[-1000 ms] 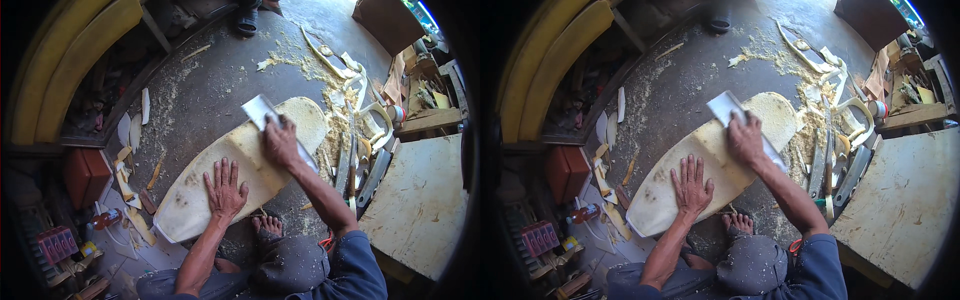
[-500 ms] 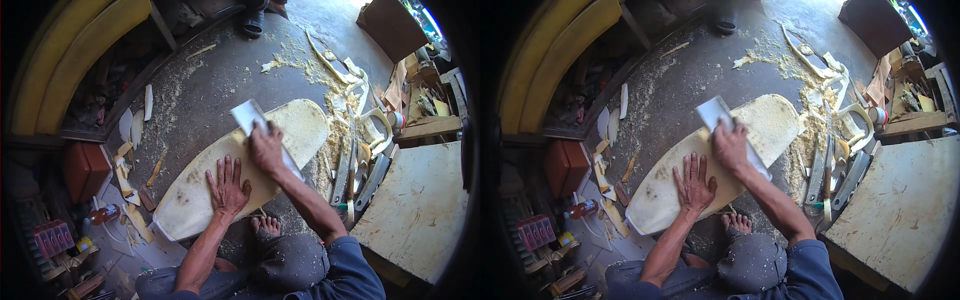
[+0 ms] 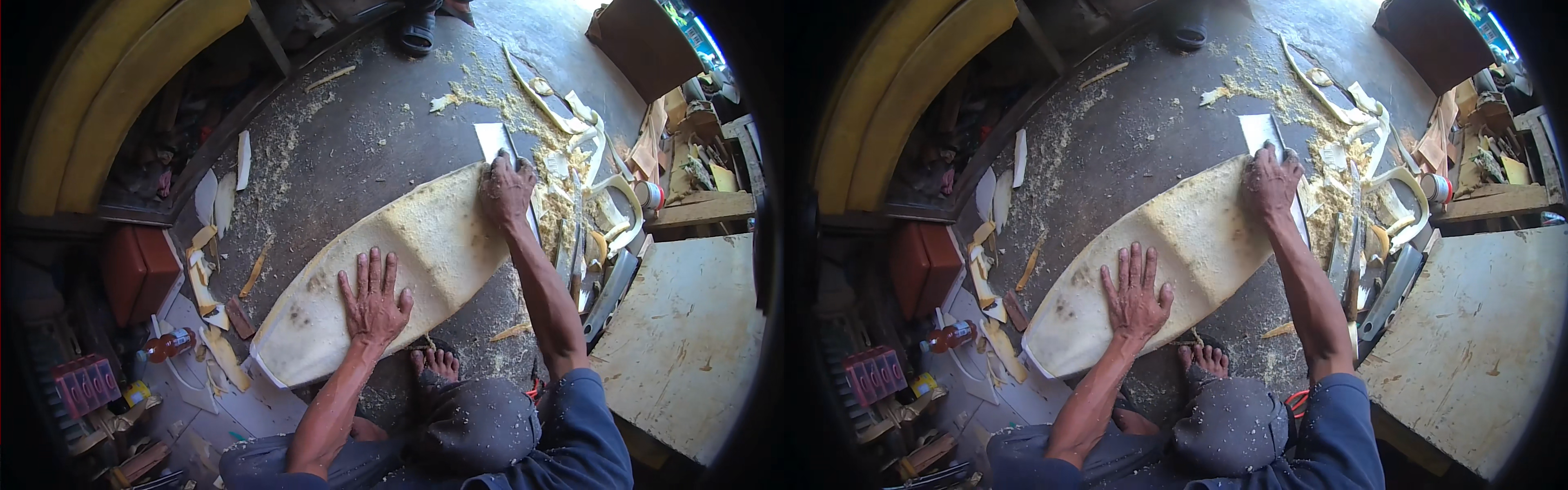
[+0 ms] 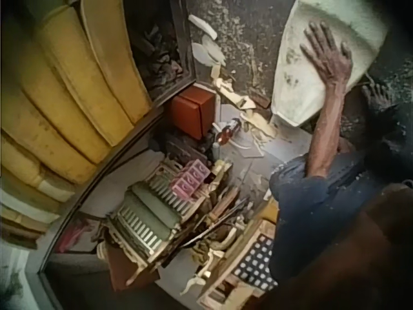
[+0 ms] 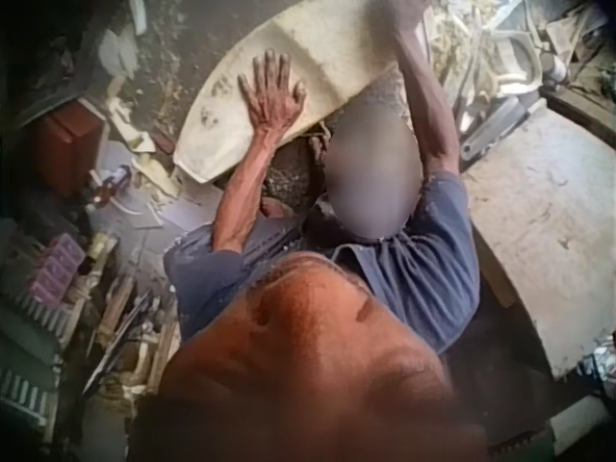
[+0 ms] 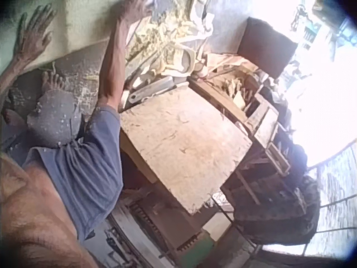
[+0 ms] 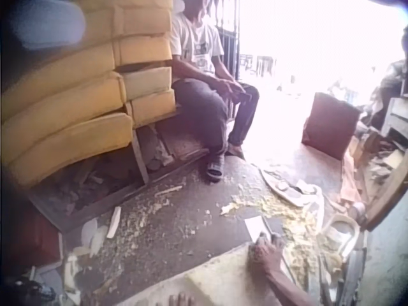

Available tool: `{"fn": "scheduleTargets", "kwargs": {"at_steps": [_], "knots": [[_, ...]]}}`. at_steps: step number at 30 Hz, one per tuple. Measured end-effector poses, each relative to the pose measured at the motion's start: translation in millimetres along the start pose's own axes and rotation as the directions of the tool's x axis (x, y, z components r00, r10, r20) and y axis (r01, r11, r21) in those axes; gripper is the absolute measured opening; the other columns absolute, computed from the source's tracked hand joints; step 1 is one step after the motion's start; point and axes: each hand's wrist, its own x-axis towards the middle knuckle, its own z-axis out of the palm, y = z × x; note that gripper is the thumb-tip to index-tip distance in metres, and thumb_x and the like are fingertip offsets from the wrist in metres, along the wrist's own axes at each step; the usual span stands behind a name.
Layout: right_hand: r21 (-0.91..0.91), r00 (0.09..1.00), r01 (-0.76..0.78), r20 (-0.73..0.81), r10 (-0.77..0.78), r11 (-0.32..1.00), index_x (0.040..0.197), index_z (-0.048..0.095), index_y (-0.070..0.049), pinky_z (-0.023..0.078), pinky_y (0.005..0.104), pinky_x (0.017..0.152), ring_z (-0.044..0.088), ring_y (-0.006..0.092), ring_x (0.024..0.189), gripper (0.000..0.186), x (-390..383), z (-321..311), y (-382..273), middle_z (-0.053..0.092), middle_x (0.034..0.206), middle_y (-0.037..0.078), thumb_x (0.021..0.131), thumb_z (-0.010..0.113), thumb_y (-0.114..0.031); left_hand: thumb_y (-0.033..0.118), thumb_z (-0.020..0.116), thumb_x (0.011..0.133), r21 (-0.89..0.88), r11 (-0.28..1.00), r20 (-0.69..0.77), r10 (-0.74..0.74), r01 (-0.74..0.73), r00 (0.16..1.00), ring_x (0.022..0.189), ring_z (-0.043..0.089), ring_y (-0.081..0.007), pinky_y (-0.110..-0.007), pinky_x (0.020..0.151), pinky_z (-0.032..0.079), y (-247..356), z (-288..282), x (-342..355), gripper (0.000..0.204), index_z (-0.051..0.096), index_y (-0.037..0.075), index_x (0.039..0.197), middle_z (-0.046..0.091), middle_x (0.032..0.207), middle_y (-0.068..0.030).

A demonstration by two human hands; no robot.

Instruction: The person uses a hand plane to shave and smooth the surface of a large white foam surfboard blank. They repeatedly draw the plane along the board's length and edges, removing thin shavings of foam to refine the shape. The person occasionally pauses to wipe away debris and inspect the surface before continuing.

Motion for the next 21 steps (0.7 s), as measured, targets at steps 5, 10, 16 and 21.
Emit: {"fn": "scheduleTargets", "kwargs": {"at_steps": [5,10,16,21], "knots": [[0.108,0.922,0.358,-0.2,-0.333,0.927,0.113,0.063,-0.004,0.037,0.0587,0.109,0.052,0.0483,0.126,0.023,-35.4,39.6,-55.0,0.063,0.137,0.02,0.099,0.053,-0.019,0.046,0.048,0.099,-0.065,0.996,0.067,-0.062,0.066,0.996,0.159,0.02,-0.0359,-0.068,0.124,0.004,0.8,-6.6,-4.1,0.075,0.031,0.016,0.165,0.023,0.172,-0.0155],[0.107,0.997,-0.041,0.076,0.033,0.993,0.114,0.063,0.0,0.04,0.0566,0.1,0.054,0.0435,0.118,0.026,-4.8,10.5,-17.6,0.062,0.132,0.023,0.096,0.056,-0.017,0.047,0.048,0.099,-0.011,1.0,0.001,-0.004,0.004,1.0,0.158,0.022,-0.0364,-0.069,0.124,0.005,7.6,-2.1,-1.5,0.074,0.032,0.015,0.164,0.026,0.171,-0.0157],[0.174,0.972,0.231,-0.004,-0.234,0.957,0.114,0.061,-0.003,0.036,0.0609,0.108,0.051,0.0489,0.126,0.026,-19.1,16.2,-58.3,0.059,0.143,0.022,0.099,0.054,-0.023,0.047,0.046,0.099,-0.003,1.0,0.019,-0.028,0.028,0.999,0.158,0.022,-0.0358,-0.068,0.124,0.004,-1.7,-2.0,-0.6,0.073,0.033,0.017,0.164,0.024,0.172,-0.015],[0.1,0.994,0.099,0.033,-0.102,0.99,0.118,0.061,-0.006,0.04,0.0576,0.106,0.051,0.0473,0.128,0.027,-17.4,28.0,-53.4,0.06,0.143,0.019,0.095,0.06,-0.02,0.048,0.045,0.1,0.021,0.999,0.016,-0.031,0.03,0.999,0.159,0.021,-0.0354,-0.068,0.124,0.004,3.8,-0.1,-2.1,0.072,0.033,0.017,0.164,0.024,0.172,-0.0143]]}}
